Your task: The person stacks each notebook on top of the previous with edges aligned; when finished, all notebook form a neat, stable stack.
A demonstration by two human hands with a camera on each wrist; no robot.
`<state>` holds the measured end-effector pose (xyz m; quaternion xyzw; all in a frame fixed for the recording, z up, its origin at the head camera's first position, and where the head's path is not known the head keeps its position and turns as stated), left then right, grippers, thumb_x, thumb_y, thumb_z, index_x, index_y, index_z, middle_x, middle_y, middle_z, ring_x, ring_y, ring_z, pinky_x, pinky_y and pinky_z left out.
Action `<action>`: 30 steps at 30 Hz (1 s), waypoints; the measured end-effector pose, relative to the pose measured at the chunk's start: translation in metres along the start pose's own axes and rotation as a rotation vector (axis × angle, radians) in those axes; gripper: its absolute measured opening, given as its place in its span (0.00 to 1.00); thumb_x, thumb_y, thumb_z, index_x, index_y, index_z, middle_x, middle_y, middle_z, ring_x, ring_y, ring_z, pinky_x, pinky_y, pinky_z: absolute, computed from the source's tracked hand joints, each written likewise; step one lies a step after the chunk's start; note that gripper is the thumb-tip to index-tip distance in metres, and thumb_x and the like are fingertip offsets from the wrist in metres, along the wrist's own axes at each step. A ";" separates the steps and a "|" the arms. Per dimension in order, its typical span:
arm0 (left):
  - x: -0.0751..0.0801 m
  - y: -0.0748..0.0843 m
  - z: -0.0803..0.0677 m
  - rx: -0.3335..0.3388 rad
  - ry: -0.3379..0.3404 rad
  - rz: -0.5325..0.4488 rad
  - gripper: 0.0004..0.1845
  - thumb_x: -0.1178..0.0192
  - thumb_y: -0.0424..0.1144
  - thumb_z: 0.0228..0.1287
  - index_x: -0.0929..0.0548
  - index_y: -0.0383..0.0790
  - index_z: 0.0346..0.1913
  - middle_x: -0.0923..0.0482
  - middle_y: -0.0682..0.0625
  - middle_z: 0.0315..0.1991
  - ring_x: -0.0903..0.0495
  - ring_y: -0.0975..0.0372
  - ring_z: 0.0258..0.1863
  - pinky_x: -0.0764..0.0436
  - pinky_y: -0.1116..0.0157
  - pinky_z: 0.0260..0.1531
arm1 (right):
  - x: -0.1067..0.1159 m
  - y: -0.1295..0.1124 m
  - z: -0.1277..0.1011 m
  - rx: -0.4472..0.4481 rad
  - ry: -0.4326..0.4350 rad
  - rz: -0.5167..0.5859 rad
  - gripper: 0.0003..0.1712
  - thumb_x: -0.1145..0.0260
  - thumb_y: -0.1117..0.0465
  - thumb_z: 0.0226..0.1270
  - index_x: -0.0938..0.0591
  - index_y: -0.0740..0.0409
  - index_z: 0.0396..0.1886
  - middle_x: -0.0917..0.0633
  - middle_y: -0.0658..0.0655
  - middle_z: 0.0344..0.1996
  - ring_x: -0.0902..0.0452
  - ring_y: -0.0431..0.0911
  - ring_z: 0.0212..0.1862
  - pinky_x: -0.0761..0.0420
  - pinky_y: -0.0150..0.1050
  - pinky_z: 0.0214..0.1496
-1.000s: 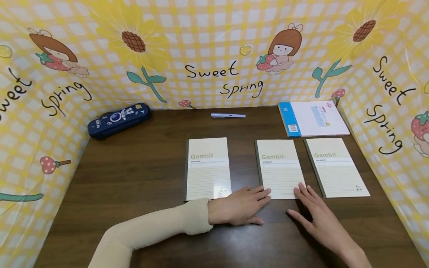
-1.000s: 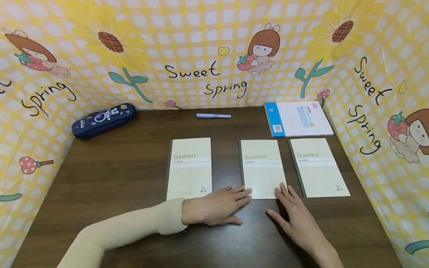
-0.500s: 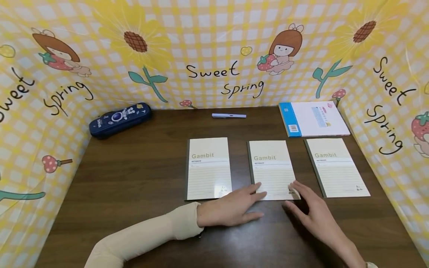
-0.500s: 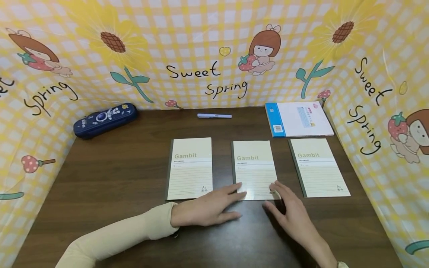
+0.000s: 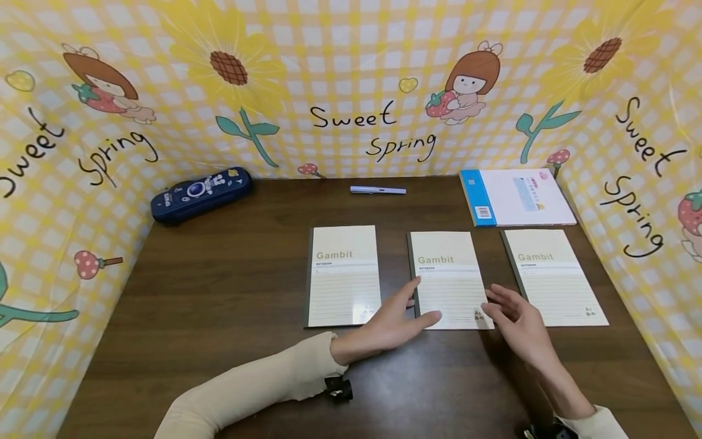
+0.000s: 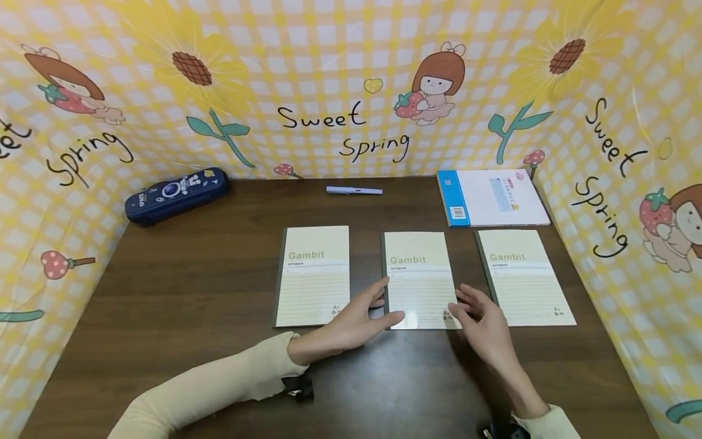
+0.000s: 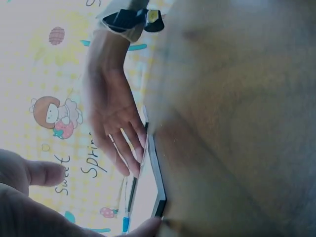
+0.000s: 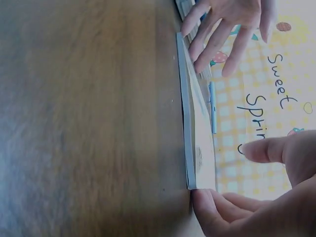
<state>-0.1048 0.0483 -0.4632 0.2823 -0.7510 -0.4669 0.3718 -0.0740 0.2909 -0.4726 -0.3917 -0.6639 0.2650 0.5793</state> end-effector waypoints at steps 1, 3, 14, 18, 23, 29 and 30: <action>0.000 0.000 0.000 0.007 0.010 -0.039 0.45 0.36 0.51 0.73 0.46 0.41 0.84 0.42 0.38 0.82 0.29 0.44 0.75 0.28 0.46 0.73 | 0.000 0.001 0.001 -0.028 -0.007 0.035 0.35 0.35 0.53 0.79 0.31 0.66 0.76 0.21 0.69 0.69 0.21 0.26 0.51 0.21 0.19 0.46; -0.001 0.000 -0.001 0.031 0.023 -0.126 0.46 0.34 0.49 0.72 0.46 0.40 0.84 0.42 0.37 0.82 0.32 0.42 0.77 0.29 0.45 0.74 | 0.000 0.004 0.002 -0.082 -0.023 0.106 0.36 0.35 0.54 0.79 0.33 0.67 0.77 0.23 0.70 0.71 0.25 0.20 0.47 0.19 0.21 0.46; -0.005 -0.010 -0.003 0.151 0.028 -0.537 0.46 0.31 0.32 0.67 0.44 0.34 0.82 0.37 0.35 0.77 0.30 0.43 0.73 0.15 0.50 0.59 | 0.003 0.016 0.009 -0.193 -0.054 0.096 0.31 0.32 0.60 0.75 0.26 0.71 0.71 0.16 0.65 0.55 0.23 0.33 0.40 0.17 0.30 0.39; -0.007 -0.014 -0.001 0.148 0.018 -0.568 0.45 0.32 0.26 0.63 0.41 0.32 0.81 0.32 0.35 0.71 0.22 0.51 0.59 0.10 0.54 0.49 | 0.005 0.020 0.009 -0.242 -0.065 0.133 0.32 0.32 0.59 0.75 0.27 0.71 0.71 0.16 0.48 0.44 0.24 0.34 0.38 0.19 0.31 0.38; -0.004 -0.018 0.000 0.077 0.053 -0.430 0.43 0.30 0.23 0.60 0.35 0.32 0.78 0.27 0.36 0.64 0.19 0.54 0.53 0.11 0.62 0.44 | 0.008 0.015 0.008 -0.243 -0.092 0.148 0.34 0.31 0.57 0.74 0.28 0.71 0.71 0.19 0.44 0.42 0.24 0.34 0.37 0.20 0.33 0.38; 0.006 -0.016 -0.002 -0.012 0.114 -0.330 0.41 0.29 0.22 0.56 0.30 0.34 0.75 0.22 0.36 0.58 0.16 0.50 0.53 0.16 0.68 0.43 | 0.010 0.003 0.006 -0.205 -0.093 0.148 0.34 0.30 0.56 0.73 0.28 0.70 0.71 0.19 0.43 0.42 0.23 0.34 0.38 0.19 0.34 0.37; 0.009 -0.015 -0.003 -0.017 0.119 -0.332 0.41 0.29 0.22 0.56 0.29 0.34 0.75 0.22 0.36 0.58 0.16 0.50 0.53 0.17 0.69 0.43 | 0.010 0.000 0.007 -0.196 -0.094 0.150 0.34 0.30 0.56 0.74 0.28 0.70 0.71 0.19 0.43 0.42 0.23 0.34 0.38 0.19 0.34 0.37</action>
Point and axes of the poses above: each hand's wrist, its own z-axis towards the middle knuckle, its own x-axis out of the back of the hand, y = z × x, the point moved 6 cm from there along z, towards the middle knuckle
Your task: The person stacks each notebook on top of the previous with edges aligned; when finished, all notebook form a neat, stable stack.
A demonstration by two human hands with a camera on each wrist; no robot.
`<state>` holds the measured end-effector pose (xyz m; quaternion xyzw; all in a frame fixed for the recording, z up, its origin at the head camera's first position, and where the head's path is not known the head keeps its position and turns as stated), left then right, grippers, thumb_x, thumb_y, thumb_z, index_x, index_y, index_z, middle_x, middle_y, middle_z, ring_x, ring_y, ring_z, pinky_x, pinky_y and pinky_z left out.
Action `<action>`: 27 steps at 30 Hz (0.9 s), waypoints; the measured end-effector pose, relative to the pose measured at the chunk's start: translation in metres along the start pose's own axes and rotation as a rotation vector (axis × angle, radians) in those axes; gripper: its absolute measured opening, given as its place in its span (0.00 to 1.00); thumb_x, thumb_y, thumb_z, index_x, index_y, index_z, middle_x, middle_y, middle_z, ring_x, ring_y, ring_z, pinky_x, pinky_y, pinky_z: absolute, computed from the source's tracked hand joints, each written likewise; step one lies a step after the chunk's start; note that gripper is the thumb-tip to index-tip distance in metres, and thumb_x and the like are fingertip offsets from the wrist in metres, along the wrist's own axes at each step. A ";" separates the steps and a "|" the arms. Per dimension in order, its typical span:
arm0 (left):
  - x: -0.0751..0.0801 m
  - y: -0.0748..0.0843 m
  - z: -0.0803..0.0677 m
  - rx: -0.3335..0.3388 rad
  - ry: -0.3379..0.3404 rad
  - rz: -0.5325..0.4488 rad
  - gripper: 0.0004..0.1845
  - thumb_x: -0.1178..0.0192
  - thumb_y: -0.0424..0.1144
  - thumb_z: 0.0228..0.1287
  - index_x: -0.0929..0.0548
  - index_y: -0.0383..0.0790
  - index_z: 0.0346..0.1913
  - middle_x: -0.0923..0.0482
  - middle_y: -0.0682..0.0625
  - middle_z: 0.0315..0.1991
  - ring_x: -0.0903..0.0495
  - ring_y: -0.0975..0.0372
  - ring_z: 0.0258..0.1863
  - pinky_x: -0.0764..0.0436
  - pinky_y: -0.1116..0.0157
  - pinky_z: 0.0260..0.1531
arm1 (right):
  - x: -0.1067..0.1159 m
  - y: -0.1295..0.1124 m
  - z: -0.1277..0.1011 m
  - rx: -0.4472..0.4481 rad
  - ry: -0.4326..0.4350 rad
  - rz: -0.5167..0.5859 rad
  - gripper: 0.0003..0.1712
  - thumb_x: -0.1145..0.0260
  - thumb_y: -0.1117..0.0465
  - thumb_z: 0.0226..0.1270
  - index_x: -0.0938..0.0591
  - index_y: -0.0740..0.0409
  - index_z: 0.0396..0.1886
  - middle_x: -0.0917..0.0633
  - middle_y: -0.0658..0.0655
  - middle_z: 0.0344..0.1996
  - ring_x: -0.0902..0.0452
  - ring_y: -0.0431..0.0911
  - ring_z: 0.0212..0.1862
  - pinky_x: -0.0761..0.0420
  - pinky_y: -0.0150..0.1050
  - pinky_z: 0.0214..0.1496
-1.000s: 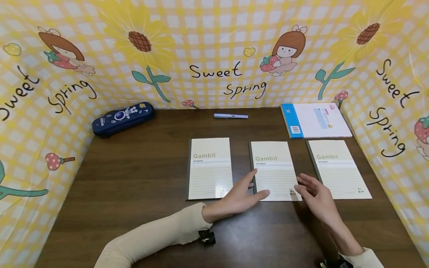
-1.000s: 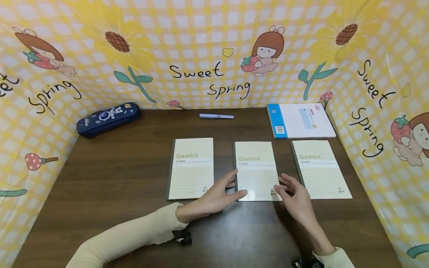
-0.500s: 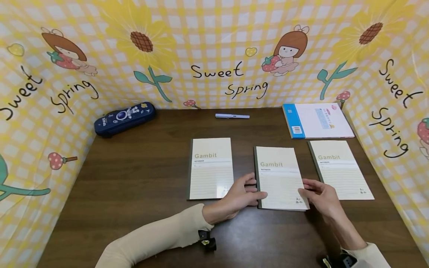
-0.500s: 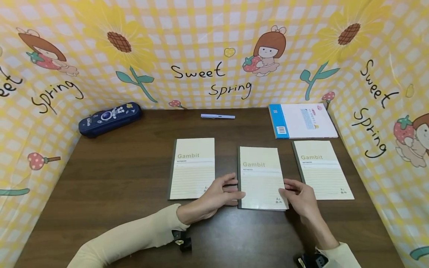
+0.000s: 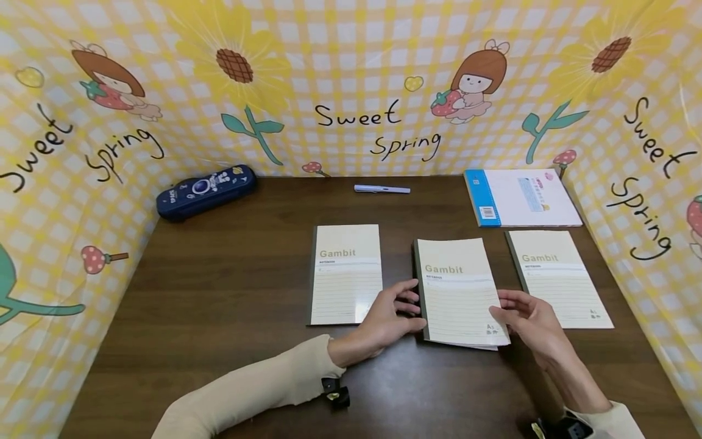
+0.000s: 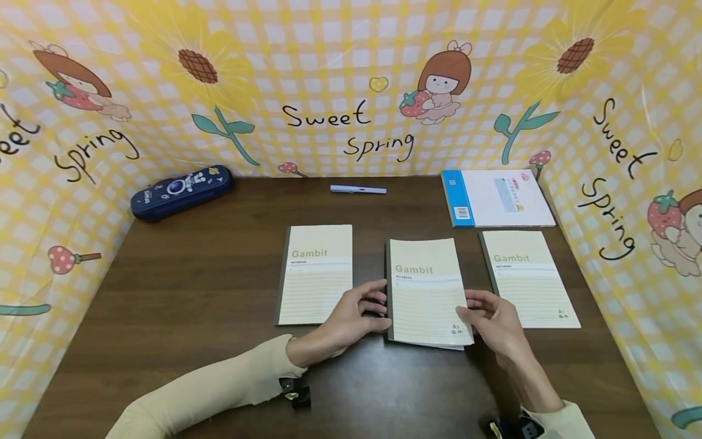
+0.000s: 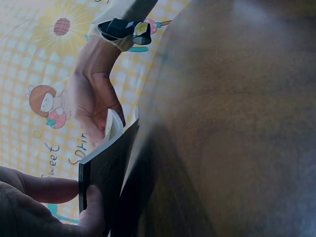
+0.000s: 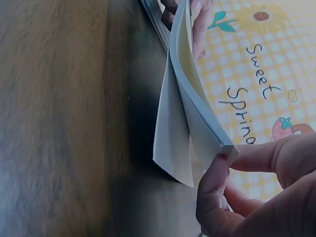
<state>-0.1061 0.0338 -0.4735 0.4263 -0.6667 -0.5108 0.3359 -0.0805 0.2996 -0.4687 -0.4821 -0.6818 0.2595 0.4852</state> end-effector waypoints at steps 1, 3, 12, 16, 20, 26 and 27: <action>0.002 0.001 -0.001 -0.005 0.005 -0.002 0.41 0.30 0.22 0.56 0.29 0.34 0.75 0.22 0.35 0.58 0.16 0.50 0.53 0.17 0.69 0.42 | -0.001 -0.002 0.000 0.011 -0.003 0.001 0.34 0.30 0.56 0.74 0.28 0.71 0.70 0.19 0.43 0.41 0.23 0.34 0.37 0.19 0.33 0.37; 0.007 0.002 -0.002 -0.012 0.013 -0.009 0.41 0.30 0.21 0.56 0.30 0.34 0.75 0.23 0.35 0.58 0.16 0.50 0.53 0.17 0.69 0.40 | -0.004 -0.006 0.001 0.028 -0.007 0.005 0.33 0.30 0.56 0.73 0.27 0.71 0.70 0.19 0.43 0.41 0.22 0.35 0.37 0.19 0.33 0.37; 0.038 0.007 -0.011 -0.043 0.029 0.021 0.40 0.32 0.22 0.60 0.32 0.34 0.76 0.25 0.32 0.61 0.18 0.47 0.55 0.15 0.66 0.39 | -0.027 -0.030 0.009 0.078 -0.026 0.017 0.30 0.29 0.58 0.73 0.25 0.68 0.68 0.18 0.50 0.43 0.22 0.38 0.37 0.17 0.34 0.37; 0.058 0.007 -0.017 -0.050 0.078 0.032 0.40 0.32 0.20 0.58 0.31 0.33 0.76 0.25 0.32 0.60 0.17 0.49 0.53 0.16 0.66 0.42 | -0.044 -0.042 0.015 0.106 -0.062 0.035 0.30 0.29 0.59 0.72 0.24 0.68 0.67 0.18 0.57 0.46 0.21 0.39 0.37 0.16 0.34 0.37; 0.077 0.005 -0.022 -0.039 0.138 0.031 0.41 0.33 0.18 0.55 0.30 0.32 0.75 0.24 0.31 0.59 0.17 0.50 0.51 0.17 0.68 0.41 | -0.063 -0.052 0.021 0.126 -0.099 0.069 0.29 0.29 0.61 0.72 0.24 0.68 0.67 0.18 0.64 0.51 0.20 0.39 0.37 0.15 0.34 0.37; 0.105 0.004 -0.031 -0.050 0.224 0.041 0.40 0.33 0.16 0.52 0.27 0.32 0.73 0.23 0.32 0.56 0.17 0.49 0.49 0.18 0.72 0.39 | -0.092 -0.065 0.030 0.150 -0.136 0.110 0.27 0.29 0.63 0.71 0.24 0.69 0.66 0.18 0.70 0.54 0.18 0.40 0.37 0.14 0.34 0.37; 0.109 0.004 -0.032 -0.048 0.241 0.046 0.40 0.33 0.16 0.52 0.26 0.32 0.72 0.23 0.32 0.56 0.17 0.50 0.48 0.19 0.72 0.39 | -0.097 -0.068 0.031 0.154 -0.145 0.117 0.27 0.29 0.64 0.71 0.24 0.69 0.66 0.18 0.70 0.55 0.18 0.40 0.37 0.13 0.34 0.37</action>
Point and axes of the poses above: each hand's wrist, its own z-axis towards the middle knuckle, its own x-axis out of the back of the hand, y = z × x, the point moved 6 cm from there along z, towards the middle knuckle
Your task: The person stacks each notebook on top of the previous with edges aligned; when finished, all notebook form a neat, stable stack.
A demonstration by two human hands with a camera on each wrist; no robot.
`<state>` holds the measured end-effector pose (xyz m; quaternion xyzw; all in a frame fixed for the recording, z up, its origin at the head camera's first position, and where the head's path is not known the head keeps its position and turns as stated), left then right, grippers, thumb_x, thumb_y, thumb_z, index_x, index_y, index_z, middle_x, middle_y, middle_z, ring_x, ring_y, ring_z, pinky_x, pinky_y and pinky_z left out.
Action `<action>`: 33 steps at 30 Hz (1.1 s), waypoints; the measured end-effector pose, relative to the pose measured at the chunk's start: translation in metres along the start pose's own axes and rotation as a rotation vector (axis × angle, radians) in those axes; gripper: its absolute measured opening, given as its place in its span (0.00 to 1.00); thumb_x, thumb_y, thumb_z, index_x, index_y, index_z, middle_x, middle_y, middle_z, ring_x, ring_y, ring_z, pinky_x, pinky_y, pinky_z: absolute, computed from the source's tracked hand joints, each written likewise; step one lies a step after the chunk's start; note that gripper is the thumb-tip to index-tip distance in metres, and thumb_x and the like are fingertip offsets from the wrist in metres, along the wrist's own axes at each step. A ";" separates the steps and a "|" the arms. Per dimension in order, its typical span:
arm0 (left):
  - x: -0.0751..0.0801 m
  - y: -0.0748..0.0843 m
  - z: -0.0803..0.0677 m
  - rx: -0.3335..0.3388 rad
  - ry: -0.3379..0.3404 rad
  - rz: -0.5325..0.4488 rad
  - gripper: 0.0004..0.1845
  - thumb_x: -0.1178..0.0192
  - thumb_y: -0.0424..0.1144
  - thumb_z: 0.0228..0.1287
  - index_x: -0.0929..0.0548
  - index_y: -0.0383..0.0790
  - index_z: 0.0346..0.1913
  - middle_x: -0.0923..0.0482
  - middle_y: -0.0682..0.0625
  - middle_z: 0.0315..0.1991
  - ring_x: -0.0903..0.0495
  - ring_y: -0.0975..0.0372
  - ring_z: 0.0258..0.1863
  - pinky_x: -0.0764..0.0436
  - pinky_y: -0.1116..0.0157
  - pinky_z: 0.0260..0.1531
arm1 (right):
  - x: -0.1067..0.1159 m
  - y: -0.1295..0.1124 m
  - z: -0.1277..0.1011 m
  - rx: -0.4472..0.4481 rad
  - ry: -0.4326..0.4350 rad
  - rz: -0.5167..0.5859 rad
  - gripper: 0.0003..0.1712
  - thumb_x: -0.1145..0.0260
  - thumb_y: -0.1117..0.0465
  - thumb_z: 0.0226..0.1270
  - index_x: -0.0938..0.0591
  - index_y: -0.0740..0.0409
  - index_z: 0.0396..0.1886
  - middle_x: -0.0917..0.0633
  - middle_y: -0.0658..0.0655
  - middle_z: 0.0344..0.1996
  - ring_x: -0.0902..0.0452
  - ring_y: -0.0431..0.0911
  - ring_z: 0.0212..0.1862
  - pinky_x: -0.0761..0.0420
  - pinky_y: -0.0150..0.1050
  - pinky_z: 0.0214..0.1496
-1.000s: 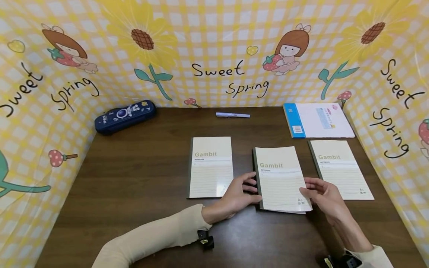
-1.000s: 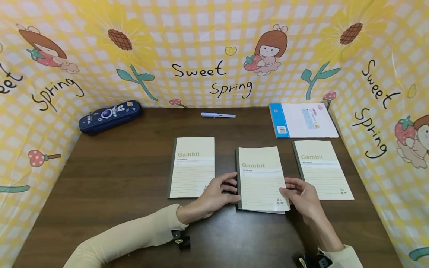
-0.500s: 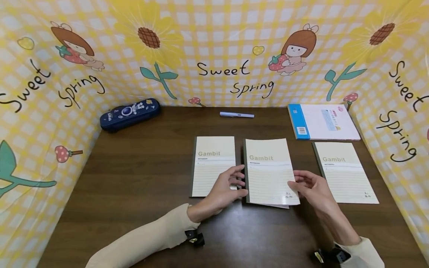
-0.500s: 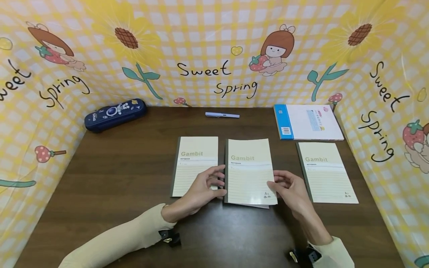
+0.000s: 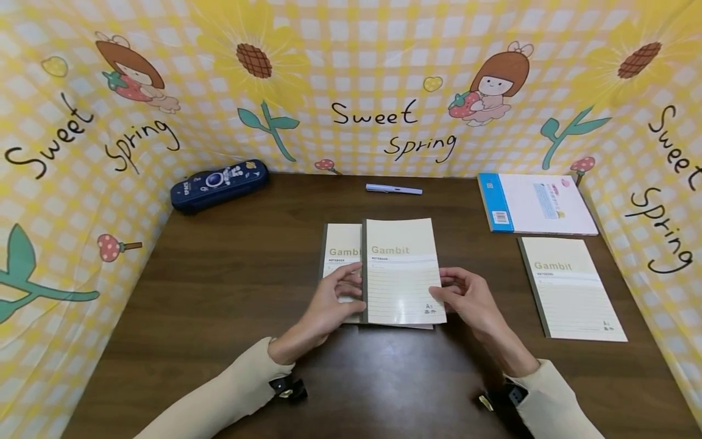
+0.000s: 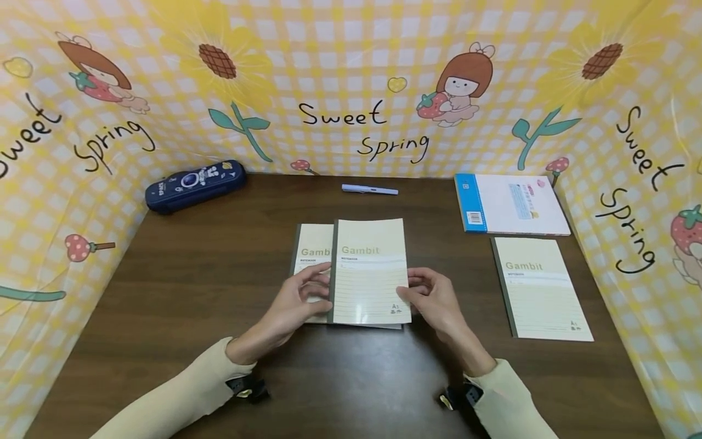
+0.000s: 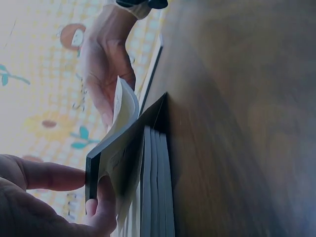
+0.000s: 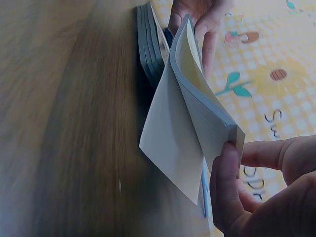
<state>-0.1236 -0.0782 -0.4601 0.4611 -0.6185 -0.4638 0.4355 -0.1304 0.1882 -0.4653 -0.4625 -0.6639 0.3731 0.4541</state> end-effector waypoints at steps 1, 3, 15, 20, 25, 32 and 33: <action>0.005 -0.001 0.000 0.007 0.015 0.007 0.40 0.33 0.16 0.52 0.26 0.33 0.72 0.23 0.32 0.56 0.17 0.50 0.48 0.19 0.72 0.39 | -0.004 -0.001 0.002 0.002 -0.007 0.009 0.27 0.29 0.64 0.71 0.24 0.69 0.66 0.17 0.71 0.55 0.17 0.40 0.37 0.13 0.34 0.37; 0.014 -0.003 0.000 0.010 0.043 0.020 0.40 0.33 0.16 0.52 0.25 0.34 0.72 0.22 0.33 0.55 0.17 0.50 0.48 0.19 0.72 0.40 | -0.013 -0.004 0.006 0.012 -0.024 0.023 0.27 0.29 0.65 0.71 0.24 0.69 0.65 0.17 0.71 0.55 0.17 0.41 0.36 0.13 0.34 0.37; 0.057 -0.010 -0.004 0.045 0.114 0.104 0.37 0.31 0.21 0.58 0.25 0.37 0.72 0.23 0.34 0.56 0.18 0.48 0.49 0.20 0.73 0.40 | -0.055 -0.014 0.020 0.049 -0.086 0.095 0.27 0.27 0.66 0.68 0.24 0.69 0.63 0.16 0.71 0.53 0.17 0.41 0.34 0.12 0.38 0.34; 0.068 -0.013 -0.007 0.064 0.130 0.133 0.36 0.31 0.23 0.59 0.25 0.36 0.72 0.22 0.35 0.55 0.18 0.52 0.46 0.21 0.72 0.41 | -0.068 -0.016 0.023 0.086 -0.101 0.091 0.26 0.26 0.67 0.67 0.23 0.69 0.61 0.16 0.69 0.49 0.17 0.41 0.32 0.11 0.41 0.33; 0.074 -0.020 -0.007 0.079 0.120 0.146 0.35 0.32 0.24 0.61 0.25 0.36 0.73 0.23 0.34 0.55 0.18 0.55 0.45 0.20 0.74 0.40 | -0.071 -0.017 0.023 0.144 -0.041 -0.055 0.23 0.23 0.65 0.64 0.19 0.65 0.56 0.14 0.65 0.43 0.16 0.43 0.29 0.11 0.40 0.31; 0.077 -0.028 -0.005 0.075 0.116 0.167 0.34 0.32 0.24 0.61 0.25 0.34 0.73 0.23 0.34 0.56 0.19 0.57 0.44 0.20 0.75 0.40 | -0.073 -0.017 0.020 0.188 0.016 -0.200 0.20 0.21 0.62 0.62 0.15 0.62 0.53 0.12 0.60 0.37 0.16 0.43 0.26 0.13 0.36 0.28; 0.078 -0.029 -0.004 0.077 0.120 0.174 0.34 0.32 0.24 0.61 0.25 0.35 0.73 0.23 0.34 0.56 0.19 0.58 0.43 0.21 0.74 0.40 | -0.074 -0.017 0.020 0.192 0.014 -0.206 0.20 0.21 0.62 0.62 0.14 0.62 0.53 0.12 0.59 0.36 0.16 0.43 0.26 0.13 0.36 0.28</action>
Point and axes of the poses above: each hand's wrist, its own z-axis towards the middle knuckle, its own x-axis out of the back of the hand, y = z × x, the point moved 6 cm from there along z, towards the middle knuckle
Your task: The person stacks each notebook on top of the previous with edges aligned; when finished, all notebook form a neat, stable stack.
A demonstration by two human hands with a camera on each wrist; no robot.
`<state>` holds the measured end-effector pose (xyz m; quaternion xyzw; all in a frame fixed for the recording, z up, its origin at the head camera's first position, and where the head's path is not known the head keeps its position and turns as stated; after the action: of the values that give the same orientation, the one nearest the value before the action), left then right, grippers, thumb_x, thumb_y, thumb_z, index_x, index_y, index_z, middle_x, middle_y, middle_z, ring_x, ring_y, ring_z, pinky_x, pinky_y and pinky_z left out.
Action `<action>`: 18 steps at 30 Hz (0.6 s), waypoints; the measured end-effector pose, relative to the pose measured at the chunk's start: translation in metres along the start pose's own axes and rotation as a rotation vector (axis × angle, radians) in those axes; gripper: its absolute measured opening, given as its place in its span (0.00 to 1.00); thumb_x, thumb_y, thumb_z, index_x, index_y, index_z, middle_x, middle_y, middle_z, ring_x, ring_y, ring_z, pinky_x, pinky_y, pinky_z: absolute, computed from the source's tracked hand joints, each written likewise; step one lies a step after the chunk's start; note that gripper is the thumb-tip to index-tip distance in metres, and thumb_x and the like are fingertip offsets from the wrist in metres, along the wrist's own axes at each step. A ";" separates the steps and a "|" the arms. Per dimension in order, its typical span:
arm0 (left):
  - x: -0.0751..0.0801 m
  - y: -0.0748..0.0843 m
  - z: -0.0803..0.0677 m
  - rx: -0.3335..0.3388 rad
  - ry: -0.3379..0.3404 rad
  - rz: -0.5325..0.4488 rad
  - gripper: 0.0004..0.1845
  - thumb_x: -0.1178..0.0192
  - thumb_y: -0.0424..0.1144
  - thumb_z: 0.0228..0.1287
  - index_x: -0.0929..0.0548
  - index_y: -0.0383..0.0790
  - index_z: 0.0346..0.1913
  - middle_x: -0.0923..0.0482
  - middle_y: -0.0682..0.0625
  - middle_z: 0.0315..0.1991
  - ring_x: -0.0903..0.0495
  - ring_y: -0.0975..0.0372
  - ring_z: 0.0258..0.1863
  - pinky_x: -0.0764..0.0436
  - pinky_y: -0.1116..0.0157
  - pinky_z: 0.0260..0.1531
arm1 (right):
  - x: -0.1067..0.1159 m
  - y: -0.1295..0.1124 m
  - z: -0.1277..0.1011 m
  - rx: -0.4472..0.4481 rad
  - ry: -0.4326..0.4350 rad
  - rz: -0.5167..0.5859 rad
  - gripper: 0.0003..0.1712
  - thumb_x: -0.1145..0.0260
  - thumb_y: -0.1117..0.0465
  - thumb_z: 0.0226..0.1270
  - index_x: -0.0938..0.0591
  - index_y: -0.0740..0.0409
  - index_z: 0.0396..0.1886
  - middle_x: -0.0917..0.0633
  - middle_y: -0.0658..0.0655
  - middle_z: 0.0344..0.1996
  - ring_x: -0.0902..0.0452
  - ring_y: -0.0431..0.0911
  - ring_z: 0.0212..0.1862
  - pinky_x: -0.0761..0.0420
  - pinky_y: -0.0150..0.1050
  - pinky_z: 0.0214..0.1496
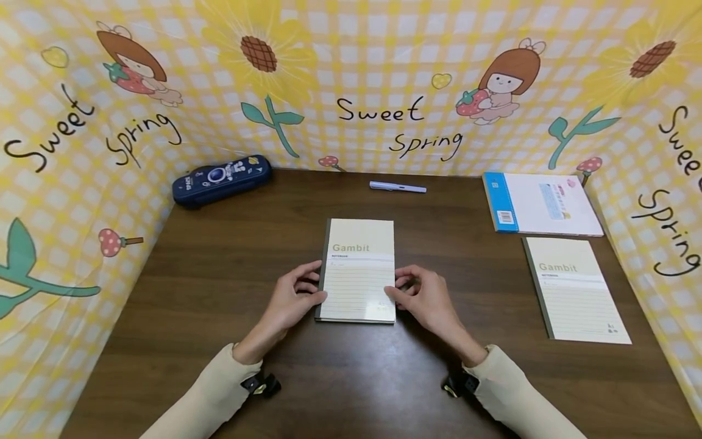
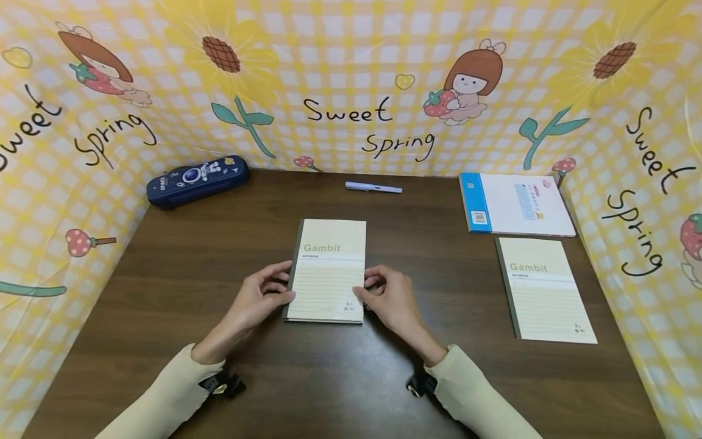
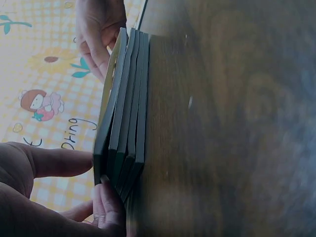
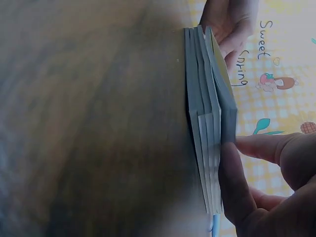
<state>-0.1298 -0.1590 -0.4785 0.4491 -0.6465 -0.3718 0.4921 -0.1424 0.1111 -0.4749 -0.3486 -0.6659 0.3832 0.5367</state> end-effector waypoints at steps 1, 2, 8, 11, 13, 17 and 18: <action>0.000 -0.001 0.001 0.001 0.004 0.004 0.35 0.31 0.24 0.61 0.25 0.35 0.72 0.22 0.34 0.56 0.19 0.58 0.43 0.21 0.74 0.40 | 0.000 0.000 0.000 0.003 -0.001 -0.002 0.20 0.21 0.62 0.62 0.14 0.62 0.53 0.12 0.59 0.36 0.15 0.43 0.25 0.13 0.36 0.28; 0.000 -0.001 0.001 0.000 0.004 0.013 0.34 0.31 0.25 0.61 0.25 0.35 0.72 0.22 0.34 0.56 0.19 0.58 0.43 0.21 0.73 0.40 | 0.000 0.000 0.000 -0.001 -0.003 -0.001 0.20 0.21 0.62 0.62 0.13 0.62 0.52 0.12 0.59 0.36 0.15 0.43 0.25 0.13 0.37 0.28; 0.000 -0.004 0.001 -0.002 0.001 0.023 0.34 0.31 0.26 0.62 0.25 0.35 0.73 0.22 0.33 0.57 0.19 0.59 0.42 0.20 0.74 0.39 | 0.000 0.002 -0.002 -0.043 0.003 0.027 0.19 0.22 0.63 0.62 0.12 0.62 0.52 0.11 0.59 0.35 0.14 0.44 0.25 0.11 0.39 0.30; 0.000 -0.004 0.000 -0.009 0.010 0.030 0.34 0.30 0.27 0.63 0.25 0.36 0.73 0.22 0.34 0.57 0.18 0.57 0.43 0.20 0.74 0.40 | 0.001 0.002 -0.002 -0.044 0.003 0.022 0.19 0.22 0.63 0.62 0.12 0.62 0.53 0.11 0.59 0.35 0.13 0.44 0.25 0.12 0.39 0.30; 0.000 -0.003 -0.001 -0.016 0.018 0.033 0.34 0.30 0.27 0.63 0.25 0.35 0.73 0.22 0.34 0.57 0.18 0.57 0.43 0.20 0.74 0.40 | 0.000 0.002 -0.003 -0.041 -0.001 0.018 0.19 0.22 0.63 0.62 0.12 0.63 0.53 0.11 0.58 0.35 0.13 0.44 0.25 0.12 0.38 0.29; 0.000 -0.003 -0.002 -0.028 0.021 0.036 0.33 0.31 0.26 0.63 0.24 0.35 0.72 0.22 0.35 0.56 0.19 0.57 0.43 0.20 0.74 0.41 | 0.000 0.003 -0.004 -0.037 -0.004 0.010 0.19 0.21 0.63 0.62 0.12 0.63 0.53 0.11 0.58 0.34 0.13 0.43 0.24 0.12 0.37 0.29; -0.001 -0.003 -0.002 -0.031 0.022 0.037 0.33 0.31 0.26 0.63 0.24 0.35 0.72 0.22 0.35 0.56 0.19 0.57 0.43 0.20 0.74 0.41 | 0.000 0.003 -0.004 -0.035 -0.004 0.012 0.19 0.22 0.63 0.62 0.12 0.63 0.53 0.11 0.58 0.34 0.13 0.43 0.24 0.12 0.37 0.28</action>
<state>-0.1272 -0.1594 -0.4807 0.4336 -0.6434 -0.3677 0.5127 -0.1381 0.1130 -0.4772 -0.3611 -0.6715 0.3754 0.5271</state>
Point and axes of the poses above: each hand's wrist, its own z-axis towards the middle knuckle, its own x-axis out of the back of the hand, y = z × x, the point moved 6 cm from there along z, towards the middle knuckle
